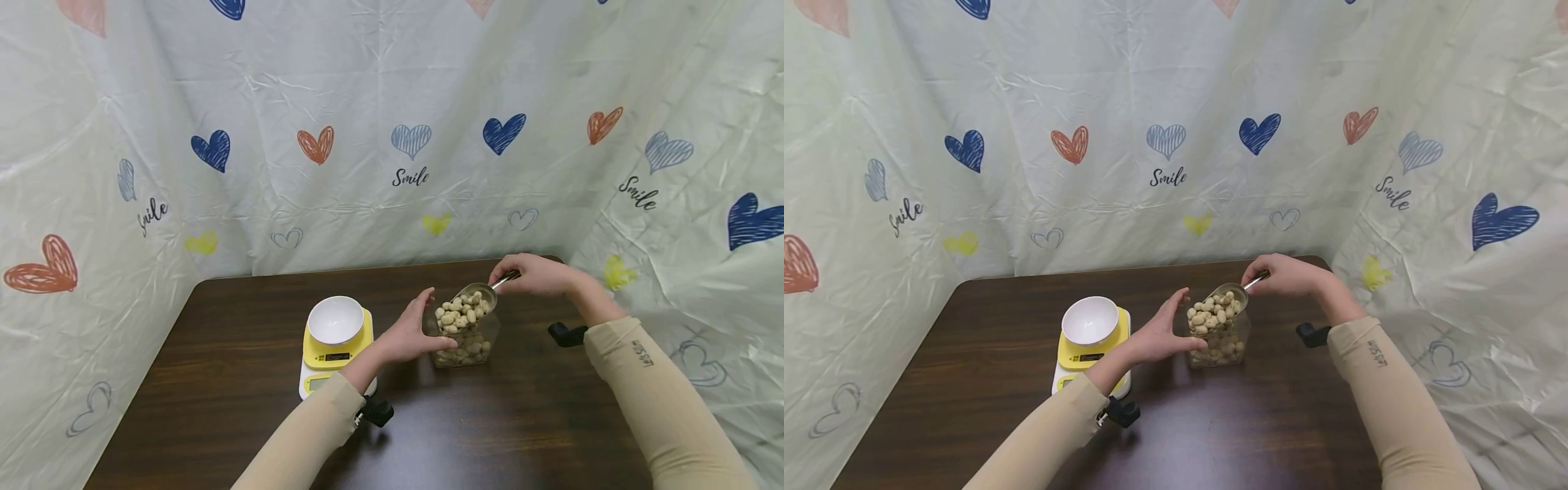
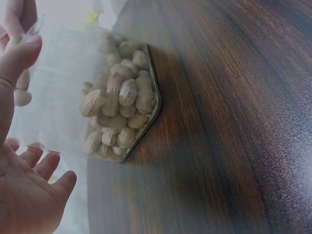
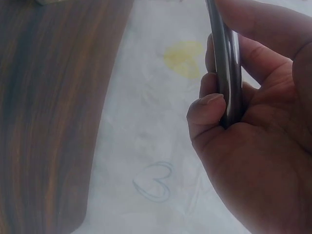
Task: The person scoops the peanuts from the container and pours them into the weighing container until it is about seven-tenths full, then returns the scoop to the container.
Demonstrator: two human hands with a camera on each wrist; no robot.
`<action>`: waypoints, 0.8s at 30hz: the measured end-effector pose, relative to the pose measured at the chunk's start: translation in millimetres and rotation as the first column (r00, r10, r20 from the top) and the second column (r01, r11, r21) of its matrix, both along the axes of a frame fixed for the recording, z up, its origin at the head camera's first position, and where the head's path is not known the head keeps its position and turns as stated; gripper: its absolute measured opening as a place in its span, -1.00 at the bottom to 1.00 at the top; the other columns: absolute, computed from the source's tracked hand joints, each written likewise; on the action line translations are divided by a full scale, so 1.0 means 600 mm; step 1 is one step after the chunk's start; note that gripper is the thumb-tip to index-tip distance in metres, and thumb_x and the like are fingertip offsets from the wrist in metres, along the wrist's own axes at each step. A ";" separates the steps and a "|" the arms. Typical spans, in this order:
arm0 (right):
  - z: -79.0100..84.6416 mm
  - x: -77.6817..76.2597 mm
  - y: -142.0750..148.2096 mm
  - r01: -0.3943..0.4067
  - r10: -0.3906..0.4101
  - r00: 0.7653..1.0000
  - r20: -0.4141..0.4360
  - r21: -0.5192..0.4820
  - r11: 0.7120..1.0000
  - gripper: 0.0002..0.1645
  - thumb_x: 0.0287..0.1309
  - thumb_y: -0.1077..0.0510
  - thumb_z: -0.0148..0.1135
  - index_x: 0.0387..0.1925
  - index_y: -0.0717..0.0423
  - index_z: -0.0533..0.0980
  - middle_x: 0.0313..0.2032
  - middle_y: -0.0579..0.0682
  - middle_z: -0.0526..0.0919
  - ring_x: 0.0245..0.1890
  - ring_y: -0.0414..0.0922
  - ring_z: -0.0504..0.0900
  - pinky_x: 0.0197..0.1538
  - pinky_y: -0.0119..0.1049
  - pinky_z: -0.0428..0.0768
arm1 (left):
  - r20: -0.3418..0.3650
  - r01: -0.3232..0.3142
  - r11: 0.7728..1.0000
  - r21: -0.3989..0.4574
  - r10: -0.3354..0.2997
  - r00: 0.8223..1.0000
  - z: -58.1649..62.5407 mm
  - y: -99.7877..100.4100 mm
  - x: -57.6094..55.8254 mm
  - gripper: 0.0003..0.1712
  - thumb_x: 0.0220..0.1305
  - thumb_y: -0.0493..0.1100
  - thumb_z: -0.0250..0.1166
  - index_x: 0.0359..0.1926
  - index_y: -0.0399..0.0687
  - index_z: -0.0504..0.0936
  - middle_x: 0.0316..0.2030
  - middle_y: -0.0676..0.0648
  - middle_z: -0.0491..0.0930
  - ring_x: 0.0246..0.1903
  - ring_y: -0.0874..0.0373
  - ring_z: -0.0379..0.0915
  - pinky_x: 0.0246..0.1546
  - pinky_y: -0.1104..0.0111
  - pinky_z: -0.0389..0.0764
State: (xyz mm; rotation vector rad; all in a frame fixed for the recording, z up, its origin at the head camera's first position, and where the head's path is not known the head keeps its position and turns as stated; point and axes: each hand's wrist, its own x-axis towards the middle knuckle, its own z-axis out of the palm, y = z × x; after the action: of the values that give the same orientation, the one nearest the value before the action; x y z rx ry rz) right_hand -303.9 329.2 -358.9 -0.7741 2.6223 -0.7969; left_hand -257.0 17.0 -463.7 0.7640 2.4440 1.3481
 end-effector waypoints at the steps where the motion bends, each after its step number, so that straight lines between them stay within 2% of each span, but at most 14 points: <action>1: 0.002 0.000 0.002 0.005 -0.005 1.000 0.003 -0.001 1.000 -0.82 0.36 0.06 0.35 -0.07 -0.03 0.68 -0.02 -0.04 0.64 0.02 -0.04 0.58 0.04 -0.09 0.55 | 0.002 -0.002 1.000 -0.003 0.002 1.000 0.001 0.000 0.000 0.35 0.10 0.27 0.52 0.65 0.16 -0.18 0.50 -0.15 0.14 0.47 -0.02 0.11 0.36 0.05 0.29; 7: 0.009 0.003 0.013 0.022 -0.022 1.000 0.013 -0.018 1.000 -0.80 0.36 0.05 0.35 -0.05 -0.01 0.68 0.00 -0.03 0.64 0.03 -0.03 0.57 0.04 -0.11 0.54 | 0.006 -0.010 1.000 -0.016 0.010 1.000 0.003 0.001 0.000 0.33 0.12 0.26 0.52 0.66 0.19 -0.18 0.50 -0.07 0.13 0.47 0.07 0.10 0.37 0.07 0.29; 15: 0.009 0.010 0.023 0.060 -0.059 0.998 0.031 -0.033 0.998 -0.75 0.36 0.03 0.35 -0.01 0.02 0.67 0.02 -0.01 0.64 0.04 -0.03 0.57 0.02 -0.09 0.54 | 0.004 -0.001 1.000 -0.015 0.001 1.000 0.003 -0.002 -0.001 0.35 0.11 0.28 0.52 0.66 0.18 -0.19 0.52 -0.06 0.10 0.48 0.07 0.08 0.38 0.09 0.27; 24: -0.013 0.025 0.032 0.115 -0.114 0.993 0.022 -0.076 0.990 -0.71 0.39 0.00 0.31 0.03 0.02 0.65 0.04 -0.03 0.65 0.08 0.01 0.57 0.01 -0.07 0.54 | 0.021 0.007 1.000 -0.001 -0.007 1.000 0.003 -0.004 0.002 0.34 0.12 0.28 0.51 0.66 0.22 -0.21 0.53 -0.04 0.08 0.49 0.07 0.06 0.38 0.05 0.27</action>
State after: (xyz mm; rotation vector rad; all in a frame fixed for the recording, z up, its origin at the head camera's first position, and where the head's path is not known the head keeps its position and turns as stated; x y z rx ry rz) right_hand -288.9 348.1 -366.4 -0.6377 2.6534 -0.9368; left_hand -255.9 14.5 -461.9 0.7538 2.4235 1.3452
